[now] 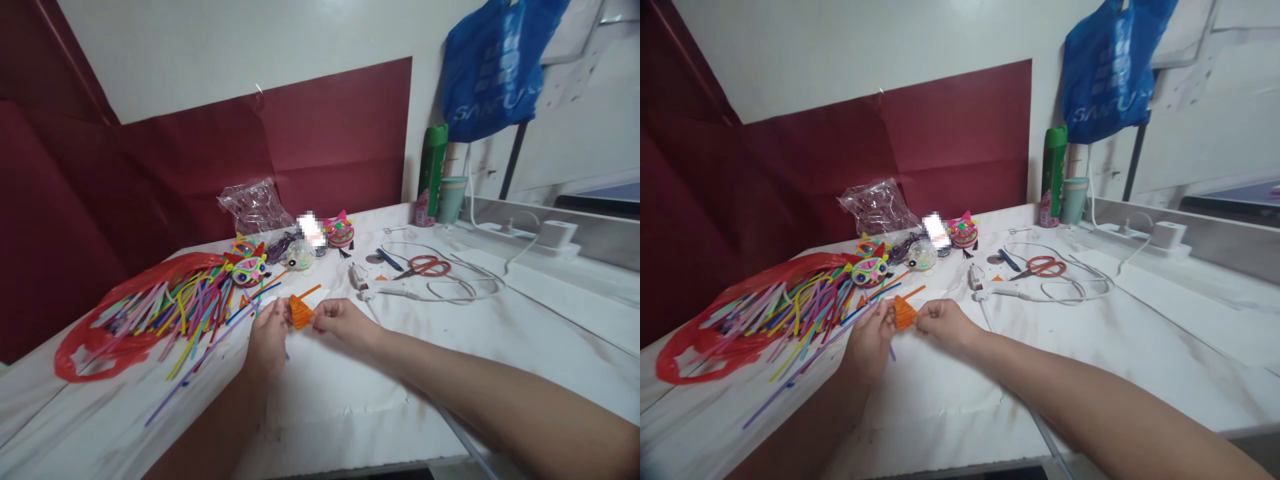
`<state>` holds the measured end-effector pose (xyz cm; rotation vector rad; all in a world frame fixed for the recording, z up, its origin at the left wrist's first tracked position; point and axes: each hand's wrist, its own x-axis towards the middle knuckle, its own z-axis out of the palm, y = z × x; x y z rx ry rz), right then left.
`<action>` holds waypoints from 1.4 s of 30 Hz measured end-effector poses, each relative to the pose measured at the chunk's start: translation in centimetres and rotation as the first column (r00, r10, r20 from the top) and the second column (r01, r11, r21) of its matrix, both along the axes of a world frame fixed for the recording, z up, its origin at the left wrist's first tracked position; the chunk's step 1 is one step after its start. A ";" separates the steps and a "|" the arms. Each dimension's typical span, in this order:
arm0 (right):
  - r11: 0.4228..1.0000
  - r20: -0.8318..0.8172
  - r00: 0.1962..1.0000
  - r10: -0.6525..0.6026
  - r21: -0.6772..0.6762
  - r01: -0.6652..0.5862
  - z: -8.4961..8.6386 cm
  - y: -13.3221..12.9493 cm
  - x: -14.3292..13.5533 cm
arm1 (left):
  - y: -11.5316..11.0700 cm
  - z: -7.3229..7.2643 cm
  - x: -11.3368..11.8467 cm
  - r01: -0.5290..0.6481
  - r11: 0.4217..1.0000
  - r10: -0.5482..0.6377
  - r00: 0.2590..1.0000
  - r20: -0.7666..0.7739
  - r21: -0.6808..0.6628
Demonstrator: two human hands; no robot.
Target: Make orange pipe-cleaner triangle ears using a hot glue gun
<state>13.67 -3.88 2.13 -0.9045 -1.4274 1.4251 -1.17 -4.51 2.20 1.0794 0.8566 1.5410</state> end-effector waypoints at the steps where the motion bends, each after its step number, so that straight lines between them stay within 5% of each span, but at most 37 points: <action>1: 1.000 -0.010 1.000 -0.005 -0.003 0.005 0.0 0.1 0.0 | 0.1 0.0 -0.1 -0.022 1.000 0.022 1.000 0.009 0.001; 13: 0.998 -0.107 0.994 0.014 -0.060 -0.021 0.2 0.3 0.2 | 0.2 0.6 -0.6 -0.134 0.990 0.131 0.990 -0.061 -0.048; 23: 0.996 -0.045 0.996 0.075 -0.044 -0.077 -0.2 0.1 0.1 | -0.1 0.8 -0.4 -0.023 0.998 0.017 0.993 -0.118 -0.051; 32: 0.998 0.007 1.000 -0.022 0.055 0.022 -0.2 0.2 0.1 | 0.3 -0.2 -0.7 -0.022 0.999 0.015 0.985 -0.170 -0.037; 38: 0.996 0.028 0.999 -0.027 0.082 0.025 -0.7 0.4 0.1 | -0.4 0.7 -0.2 -0.073 0.997 0.065 0.967 -0.246 -0.025; 42: 0.996 -0.104 0.994 0.030 0.088 -0.020 -0.1 -0.1 0.1 | -1.0 1.4 0.1 -0.119 0.992 0.124 0.944 -0.305 0.034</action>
